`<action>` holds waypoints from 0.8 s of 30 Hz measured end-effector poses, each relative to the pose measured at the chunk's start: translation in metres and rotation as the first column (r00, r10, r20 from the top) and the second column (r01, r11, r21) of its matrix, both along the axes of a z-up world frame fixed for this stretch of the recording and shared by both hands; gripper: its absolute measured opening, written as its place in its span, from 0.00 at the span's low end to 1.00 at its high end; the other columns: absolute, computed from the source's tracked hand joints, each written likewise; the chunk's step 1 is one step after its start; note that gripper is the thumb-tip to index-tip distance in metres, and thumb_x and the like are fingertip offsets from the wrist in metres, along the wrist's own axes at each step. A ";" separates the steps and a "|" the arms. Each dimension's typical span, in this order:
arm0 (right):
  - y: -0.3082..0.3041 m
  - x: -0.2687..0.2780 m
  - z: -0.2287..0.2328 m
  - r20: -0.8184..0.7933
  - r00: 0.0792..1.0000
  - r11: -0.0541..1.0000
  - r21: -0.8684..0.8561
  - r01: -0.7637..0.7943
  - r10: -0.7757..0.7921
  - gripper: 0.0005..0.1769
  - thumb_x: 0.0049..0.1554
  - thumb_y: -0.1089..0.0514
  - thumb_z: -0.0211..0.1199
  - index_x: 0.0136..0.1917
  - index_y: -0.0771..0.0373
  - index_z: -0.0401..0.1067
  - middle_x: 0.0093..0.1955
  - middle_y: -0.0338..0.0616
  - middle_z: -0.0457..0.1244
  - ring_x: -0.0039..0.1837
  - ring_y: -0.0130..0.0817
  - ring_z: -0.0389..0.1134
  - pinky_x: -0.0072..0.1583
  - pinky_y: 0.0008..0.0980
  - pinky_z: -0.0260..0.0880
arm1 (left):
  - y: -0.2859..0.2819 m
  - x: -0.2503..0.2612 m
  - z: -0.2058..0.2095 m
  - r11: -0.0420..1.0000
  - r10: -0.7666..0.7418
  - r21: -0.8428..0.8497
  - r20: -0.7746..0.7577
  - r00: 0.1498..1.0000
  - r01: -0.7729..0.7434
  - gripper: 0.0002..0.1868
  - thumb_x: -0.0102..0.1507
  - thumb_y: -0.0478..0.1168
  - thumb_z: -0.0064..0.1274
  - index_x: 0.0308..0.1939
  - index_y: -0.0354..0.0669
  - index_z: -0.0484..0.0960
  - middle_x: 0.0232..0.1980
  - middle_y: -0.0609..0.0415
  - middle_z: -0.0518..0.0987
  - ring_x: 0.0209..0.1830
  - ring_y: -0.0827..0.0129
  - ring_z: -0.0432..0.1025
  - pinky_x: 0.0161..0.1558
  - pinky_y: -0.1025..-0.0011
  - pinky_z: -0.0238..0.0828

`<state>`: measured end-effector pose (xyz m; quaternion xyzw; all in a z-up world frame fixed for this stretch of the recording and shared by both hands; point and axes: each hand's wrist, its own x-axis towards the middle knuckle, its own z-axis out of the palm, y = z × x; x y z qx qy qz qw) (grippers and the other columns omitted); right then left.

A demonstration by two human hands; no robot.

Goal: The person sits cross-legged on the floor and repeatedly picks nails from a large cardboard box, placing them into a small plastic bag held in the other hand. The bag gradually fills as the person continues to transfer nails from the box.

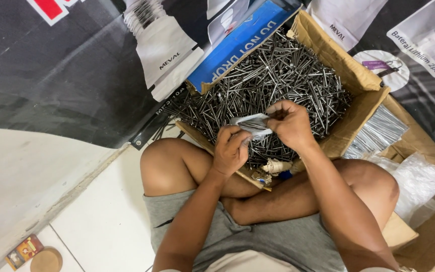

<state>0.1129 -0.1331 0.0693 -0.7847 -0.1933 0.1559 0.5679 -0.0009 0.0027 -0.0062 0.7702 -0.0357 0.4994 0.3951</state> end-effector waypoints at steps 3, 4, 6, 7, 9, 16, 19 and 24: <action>0.000 0.001 -0.009 -0.014 1.000 0.999 0.051 0.017 -0.016 0.17 0.41 0.73 0.70 0.46 0.70 0.73 0.35 0.49 0.65 0.37 0.30 0.67 0.38 0.27 0.69 | 0.000 -0.002 0.003 1.000 0.009 -0.026 -0.001 1.000 -0.009 0.04 0.62 0.34 0.51 0.37 0.46 0.81 0.36 0.53 0.70 0.32 0.56 0.71 0.37 0.63 0.72; 0.000 0.000 -0.005 -0.014 1.000 0.999 0.051 0.016 -0.015 0.17 0.41 0.73 0.70 0.46 0.70 0.73 0.35 0.49 0.65 0.37 0.30 0.67 0.38 0.27 0.69 | -0.001 -0.002 0.001 1.000 0.010 -0.026 0.000 1.000 -0.010 0.04 0.62 0.34 0.51 0.37 0.46 0.81 0.36 0.53 0.70 0.32 0.56 0.71 0.37 0.63 0.72; 0.000 -0.001 0.003 -0.141 0.990 0.987 0.159 0.034 -0.012 0.20 0.42 0.75 0.71 0.48 0.73 0.71 0.38 0.50 0.64 0.40 0.32 0.68 0.41 0.30 0.72 | -0.001 0.000 -0.004 0.999 0.010 -0.042 0.010 1.000 -0.010 0.04 0.62 0.34 0.51 0.38 0.45 0.81 0.37 0.54 0.70 0.33 0.57 0.71 0.39 0.64 0.72; -0.003 0.000 0.000 -0.141 0.990 0.987 0.157 0.034 -0.011 0.20 0.42 0.75 0.71 0.48 0.73 0.71 0.38 0.50 0.64 0.40 0.32 0.68 0.41 0.30 0.72 | -0.002 -0.001 -0.005 0.999 0.011 -0.043 0.010 1.000 -0.011 0.04 0.62 0.34 0.51 0.38 0.45 0.81 0.37 0.54 0.70 0.33 0.57 0.71 0.39 0.64 0.72; -0.006 0.004 -0.008 -0.165 0.986 0.975 0.211 0.067 -0.033 0.23 0.41 0.76 0.72 0.51 0.73 0.70 0.40 0.51 0.65 0.41 0.31 0.69 0.42 0.29 0.73 | -0.001 -0.001 -0.007 0.998 0.007 -0.062 0.001 1.000 -0.007 0.04 0.63 0.35 0.51 0.38 0.45 0.81 0.37 0.53 0.71 0.34 0.57 0.71 0.39 0.65 0.72; 0.002 -0.001 -0.005 0.028 1.000 0.988 0.151 0.000 -0.005 0.20 0.42 0.77 0.64 0.50 0.70 0.73 0.38 0.48 0.64 0.42 0.31 0.66 0.45 0.31 0.71 | -0.001 0.000 -0.004 0.997 0.032 -0.064 -0.002 0.999 -0.032 0.05 0.62 0.35 0.51 0.38 0.47 0.82 0.38 0.54 0.70 0.35 0.59 0.71 0.40 0.66 0.72; -0.002 -0.001 0.008 0.007 0.999 0.997 -0.065 -0.035 0.036 0.19 0.46 0.71 0.64 0.52 0.71 0.74 0.36 0.57 0.65 0.39 0.39 0.67 0.42 0.40 0.70 | -0.001 0.001 -0.009 0.998 0.046 -0.035 -0.007 0.999 -0.046 0.05 0.62 0.35 0.51 0.38 0.48 0.82 0.37 0.53 0.70 0.34 0.57 0.72 0.40 0.64 0.72; -0.004 -0.003 0.014 0.006 0.998 0.962 -0.267 -0.063 0.066 0.09 0.46 0.67 0.64 0.43 0.70 0.77 0.32 0.57 0.66 0.36 0.39 0.68 0.38 0.37 0.66 | -0.003 -0.001 0.014 0.999 0.034 -0.008 -0.003 0.999 -0.034 0.06 0.62 0.34 0.50 0.37 0.49 0.81 0.37 0.54 0.70 0.33 0.57 0.71 0.40 0.64 0.72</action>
